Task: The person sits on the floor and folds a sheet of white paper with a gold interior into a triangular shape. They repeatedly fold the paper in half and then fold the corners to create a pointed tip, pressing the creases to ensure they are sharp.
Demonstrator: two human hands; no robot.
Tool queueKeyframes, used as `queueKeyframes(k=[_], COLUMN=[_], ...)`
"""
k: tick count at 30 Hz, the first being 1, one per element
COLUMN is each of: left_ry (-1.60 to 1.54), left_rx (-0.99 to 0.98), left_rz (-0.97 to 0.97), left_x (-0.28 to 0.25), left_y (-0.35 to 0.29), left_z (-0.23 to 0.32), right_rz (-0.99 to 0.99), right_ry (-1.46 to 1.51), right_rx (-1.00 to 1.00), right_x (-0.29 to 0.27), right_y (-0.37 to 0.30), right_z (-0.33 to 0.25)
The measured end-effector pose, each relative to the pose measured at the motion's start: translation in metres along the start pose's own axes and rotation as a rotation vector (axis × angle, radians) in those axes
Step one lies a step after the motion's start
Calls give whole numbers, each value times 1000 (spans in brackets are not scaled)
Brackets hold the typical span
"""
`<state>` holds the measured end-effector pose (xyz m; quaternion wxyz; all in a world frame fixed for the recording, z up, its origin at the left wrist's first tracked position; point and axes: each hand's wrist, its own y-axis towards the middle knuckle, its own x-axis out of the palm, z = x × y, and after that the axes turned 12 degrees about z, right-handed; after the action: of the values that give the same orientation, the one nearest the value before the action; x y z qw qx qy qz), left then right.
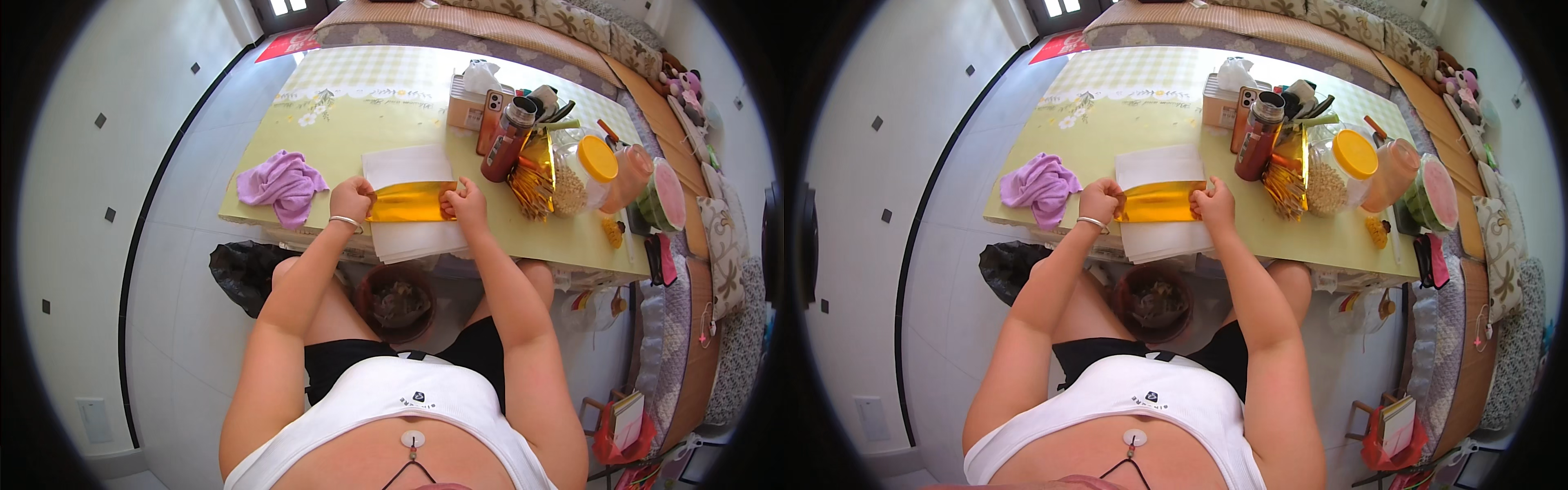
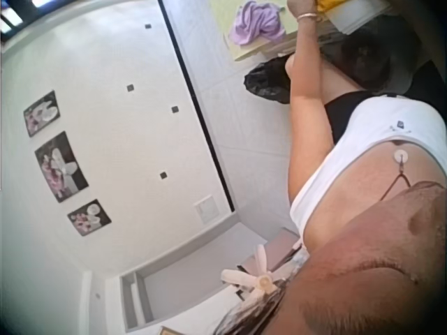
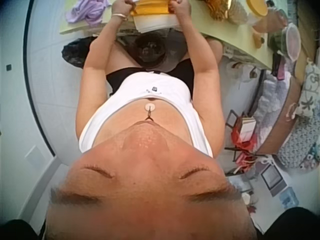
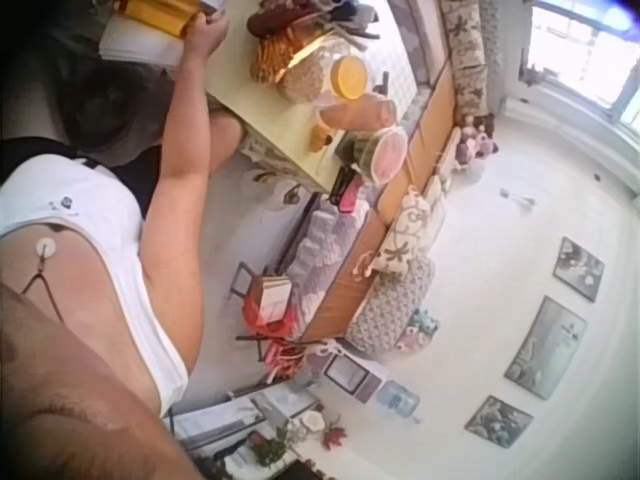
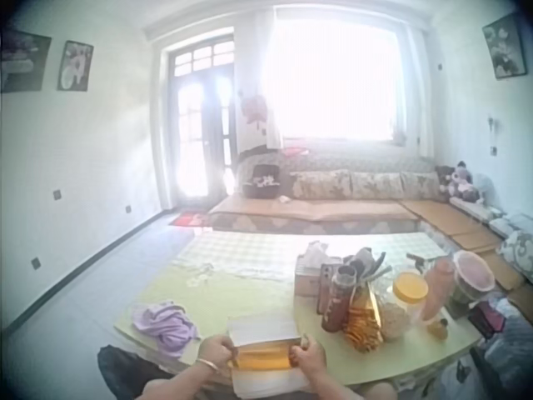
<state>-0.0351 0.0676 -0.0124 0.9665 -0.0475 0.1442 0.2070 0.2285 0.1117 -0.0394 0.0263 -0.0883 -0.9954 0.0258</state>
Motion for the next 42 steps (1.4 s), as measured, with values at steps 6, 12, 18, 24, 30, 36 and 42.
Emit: queueKeyframes(k=[6,12,18,24,30,36,42], left_ry=[-322,-397,-392,-407,-162,242,319], left_rx=[-270,-306,-301,-250,-92,207,309], left_rz=[69,27,7,8,25,54,37], left_x=[-3,-3,-7,-5,-5,-7,-7], left_y=[-12,-15,-16,-16,-20,-22,-23], left_z=[3,0,-1,-15,-16,-21,-21], right_rz=[-51,-79,-62,-66,-65,-68,-99], right_ry=[46,64,86,62,-41,-297,-322], right_rx=[303,341,305,305,278,138,87], right_x=[-2,-5,-3,-8,-17,-25,-39], right_y=[-12,-6,-10,-14,-17,-23,-22], right_z=[-35,-20,-22,-23,-27,-34,-20])
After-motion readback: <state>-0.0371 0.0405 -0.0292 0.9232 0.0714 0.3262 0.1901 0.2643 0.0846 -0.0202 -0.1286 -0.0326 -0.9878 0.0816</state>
